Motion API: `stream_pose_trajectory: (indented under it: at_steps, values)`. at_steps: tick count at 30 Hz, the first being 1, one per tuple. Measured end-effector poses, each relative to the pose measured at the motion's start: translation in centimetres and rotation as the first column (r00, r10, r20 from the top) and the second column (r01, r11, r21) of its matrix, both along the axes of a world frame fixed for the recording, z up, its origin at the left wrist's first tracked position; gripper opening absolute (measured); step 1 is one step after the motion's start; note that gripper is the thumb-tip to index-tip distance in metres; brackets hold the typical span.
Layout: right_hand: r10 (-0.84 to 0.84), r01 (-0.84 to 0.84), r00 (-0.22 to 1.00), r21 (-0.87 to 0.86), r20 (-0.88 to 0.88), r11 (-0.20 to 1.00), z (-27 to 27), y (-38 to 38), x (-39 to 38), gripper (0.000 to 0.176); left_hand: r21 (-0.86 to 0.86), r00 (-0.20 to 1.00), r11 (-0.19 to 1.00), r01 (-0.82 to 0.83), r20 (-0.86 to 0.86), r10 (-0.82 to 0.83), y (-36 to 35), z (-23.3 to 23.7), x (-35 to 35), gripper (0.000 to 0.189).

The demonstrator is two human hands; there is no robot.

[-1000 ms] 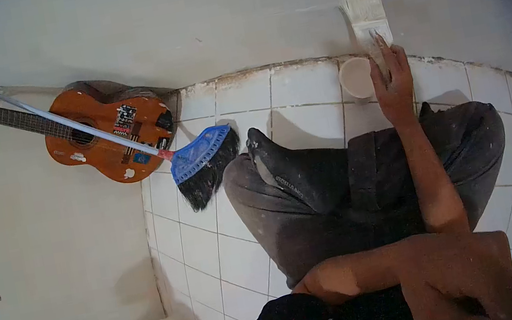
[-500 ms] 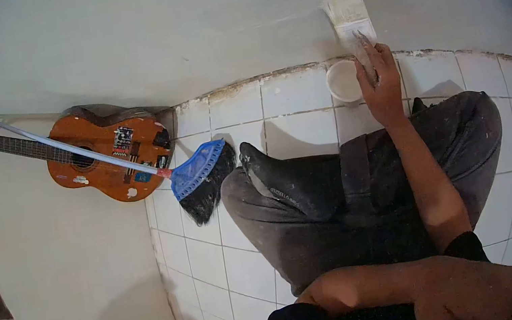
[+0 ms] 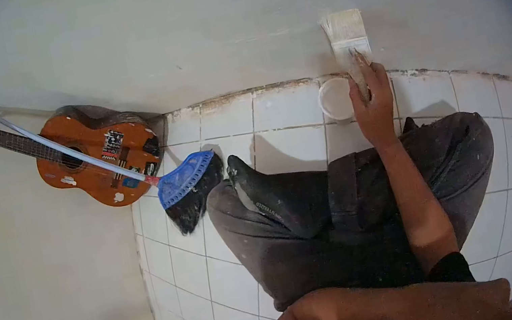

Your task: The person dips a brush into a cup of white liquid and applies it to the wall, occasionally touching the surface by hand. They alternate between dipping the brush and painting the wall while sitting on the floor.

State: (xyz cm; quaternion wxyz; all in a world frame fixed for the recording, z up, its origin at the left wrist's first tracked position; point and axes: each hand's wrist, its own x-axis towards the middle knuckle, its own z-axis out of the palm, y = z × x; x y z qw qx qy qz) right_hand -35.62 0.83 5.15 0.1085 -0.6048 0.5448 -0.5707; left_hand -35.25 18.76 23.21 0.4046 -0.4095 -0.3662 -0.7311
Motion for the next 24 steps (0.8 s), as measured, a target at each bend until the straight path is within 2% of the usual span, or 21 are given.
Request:
stream_pose_trajectory:
  at_steps: [5,8,10,14,15,16,17,19,20,21,24]
  values:
    - [0.033,-0.038,0.998,0.084,0.059,0.996,0.1,0.1,-0.2,0.044,-0.04,0.999,0.999,0.033,-0.038,-0.035,0.1,0.2,0.2,0.032]
    - [0.003,-0.012,0.998,0.127,0.067,0.992,-0.1,-0.2,-0.1,0.044,-0.004,0.998,0.998,0.068,0.0,-0.068,-2.1,1.5,1.5,0.033]
    - [-0.02,0.02,1.0,0.073,0.0,0.997,-0.4,0.0,-0.1,0.049,0.041,0.996,0.996,0.075,0.034,-0.076,-3.8,2.4,2.5,0.035]
    - [0.014,-0.015,1.0,0.044,0.021,0.999,-0.5,-0.4,-0.3,0.049,0.005,0.995,0.995,0.095,0.04,-0.095,-3.6,2.7,2.1,0.036]
    - [0.016,-0.016,1.0,0.041,0.006,0.999,-0.3,-0.4,-0.4,0.049,0.222,0.993,0.97,0.102,-0.086,-0.085,-2.7,3.3,1.6,0.036]
    - [0.016,-0.016,1.0,0.042,-0.008,0.999,-0.3,-0.3,-0.3,0.05,0.427,0.978,0.895,0.131,-0.204,-0.046,-2.2,3.6,1.4,0.036]
    - [0.017,-0.017,1.0,0.041,-0.004,0.999,-0.4,-0.3,-0.3,0.05,0.426,0.979,0.895,0.129,-0.201,-0.046,-2.3,3.4,1.5,0.036]
    - [-0.004,0.004,1.0,0.067,0.002,0.998,-0.7,-0.3,-0.3,0.049,0.354,0.991,0.935,0.02,-0.132,0.028,-3.4,3.5,2.2,0.036]
    - [-0.001,0.001,1.0,0.066,0.008,0.998,-0.8,-0.3,-0.3,0.049,0.281,0.999,0.96,0.006,-0.034,0.003,-2.9,2.9,2.6,0.047]
    - [-0.004,0.004,1.0,0.058,-0.002,0.998,-0.9,-0.4,-0.3,0.049,0.277,1.0,0.961,0.003,-0.028,0.005,-2.6,2.4,3.1,0.047]
    - [-0.001,0.003,1.0,0.046,-0.023,0.999,-0.9,-0.2,-0.3,0.048,0.278,0.954,0.92,-0.275,0.195,0.227,-1.3,0.3,4.7,0.029]
